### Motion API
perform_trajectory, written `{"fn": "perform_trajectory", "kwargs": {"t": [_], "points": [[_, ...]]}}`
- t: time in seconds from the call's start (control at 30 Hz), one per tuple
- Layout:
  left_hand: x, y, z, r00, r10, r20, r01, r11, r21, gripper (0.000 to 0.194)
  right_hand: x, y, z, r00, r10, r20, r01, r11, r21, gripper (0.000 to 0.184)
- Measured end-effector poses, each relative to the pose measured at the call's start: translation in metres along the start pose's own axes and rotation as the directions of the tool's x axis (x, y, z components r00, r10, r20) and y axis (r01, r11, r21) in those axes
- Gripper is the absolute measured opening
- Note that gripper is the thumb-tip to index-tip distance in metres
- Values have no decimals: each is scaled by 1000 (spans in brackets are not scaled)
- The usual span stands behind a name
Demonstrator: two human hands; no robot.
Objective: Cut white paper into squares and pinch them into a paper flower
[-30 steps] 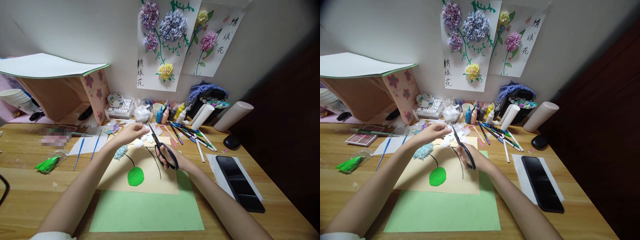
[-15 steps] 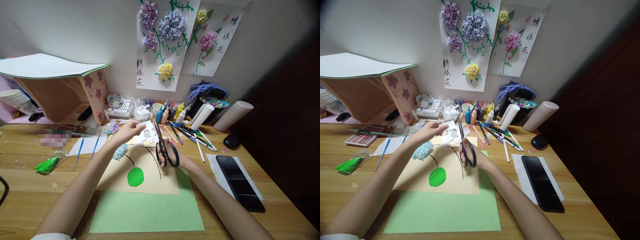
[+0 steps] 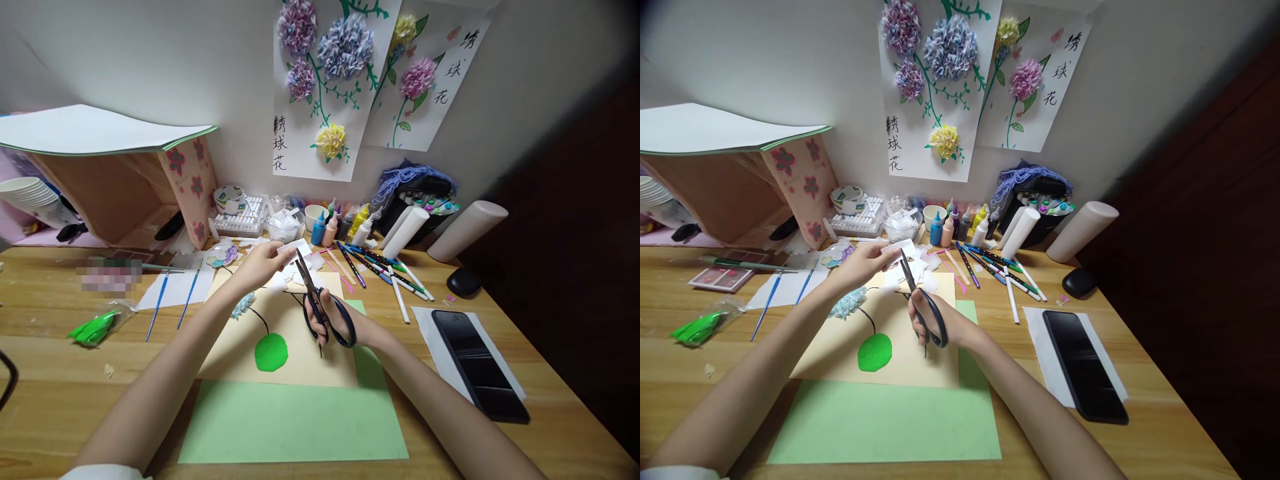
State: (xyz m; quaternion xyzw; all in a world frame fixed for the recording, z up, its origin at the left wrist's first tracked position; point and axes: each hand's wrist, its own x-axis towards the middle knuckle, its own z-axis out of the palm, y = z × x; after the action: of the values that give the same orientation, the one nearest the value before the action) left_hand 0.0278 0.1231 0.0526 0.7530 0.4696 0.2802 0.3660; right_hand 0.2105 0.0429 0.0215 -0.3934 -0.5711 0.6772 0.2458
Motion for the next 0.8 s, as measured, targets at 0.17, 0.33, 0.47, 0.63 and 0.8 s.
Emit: {"fn": "perform_trajectory", "kwargs": {"t": [0.17, 0.33, 0.47, 0.63, 0.8], "points": [[3, -6, 2, 1000, -9, 24, 11, 997, -80, 46, 0, -1, 0, 1000, -1, -24, 0, 1000, -3, 74], [4, -5, 1, 1000, -4, 15, 6, 994, -110, 47, 0, -2, -1, 1000, -2, -26, 2, 1000, -25, 74], [4, -4, 1, 1000, -4, 2, 4, 992, -125, 47, 1, -1, 0, 997, -45, -66, 41, 997, -64, 69], [3, -1, 1, 998, -55, -17, 52, 991, -123, 47, 4, 1, 0, 987, -96, -133, 85, 993, -82, 67], [2, 1, 0, 999, -14, -33, 10, 992, -129, 41, 2, -2, 0, 992, -42, -121, 32, 997, -77, 72]]}}
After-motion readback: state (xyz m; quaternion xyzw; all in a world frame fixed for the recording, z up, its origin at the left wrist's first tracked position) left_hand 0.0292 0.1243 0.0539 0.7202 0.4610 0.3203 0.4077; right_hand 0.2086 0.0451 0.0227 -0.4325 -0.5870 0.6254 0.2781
